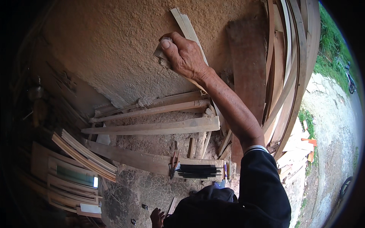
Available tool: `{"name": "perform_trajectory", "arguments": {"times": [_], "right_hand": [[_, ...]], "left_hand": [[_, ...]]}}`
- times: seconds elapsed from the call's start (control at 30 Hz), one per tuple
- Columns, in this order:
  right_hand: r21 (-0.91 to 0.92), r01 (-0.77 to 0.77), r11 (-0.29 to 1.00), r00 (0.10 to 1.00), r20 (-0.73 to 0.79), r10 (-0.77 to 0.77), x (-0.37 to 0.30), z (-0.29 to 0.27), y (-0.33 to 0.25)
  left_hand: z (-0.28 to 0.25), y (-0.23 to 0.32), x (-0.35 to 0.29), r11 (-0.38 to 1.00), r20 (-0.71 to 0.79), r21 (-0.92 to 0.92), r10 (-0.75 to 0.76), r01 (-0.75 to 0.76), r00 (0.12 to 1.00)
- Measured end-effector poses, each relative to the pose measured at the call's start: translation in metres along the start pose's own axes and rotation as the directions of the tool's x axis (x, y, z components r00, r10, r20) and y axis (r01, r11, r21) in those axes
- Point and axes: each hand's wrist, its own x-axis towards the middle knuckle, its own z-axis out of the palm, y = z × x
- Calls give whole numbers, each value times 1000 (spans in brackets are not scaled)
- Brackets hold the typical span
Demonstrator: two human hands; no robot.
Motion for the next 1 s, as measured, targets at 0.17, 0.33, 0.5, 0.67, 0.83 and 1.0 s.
{"name": "perform_trajectory", "arguments": {"times": [0.17, 0.33, 0.5, 0.67, 0.83, 1.0], "right_hand": [[-58, 167, 984, 955, 258, -147, -3, 59, -42], [71, 291, 954, 805, 521, -284, -30, 123, -95], [255, 399, 881, 616, 637, -463, -88, 189, -138], [399, 322, 859, 453, 731, -510, -142, 220, -161], [484, 263, 835, 380, 743, -551, -180, 244, -167], [382, 438, 814, 455, 687, -568, -223, 265, -158]], "left_hand": [[111, 188, -51, 978, 5, 98, 186, -185, 983], [219, 313, -78, 842, 316, -41, 522, -538, 793], [327, 361, -104, 750, 438, -458, 658, -478, 612], [348, 327, -45, 642, 434, -719, 713, -265, 551], [332, 299, -21, 702, 263, -500, 680, -506, 684], [309, 304, -11, 665, 263, -674, 622, -321, 737]]}}
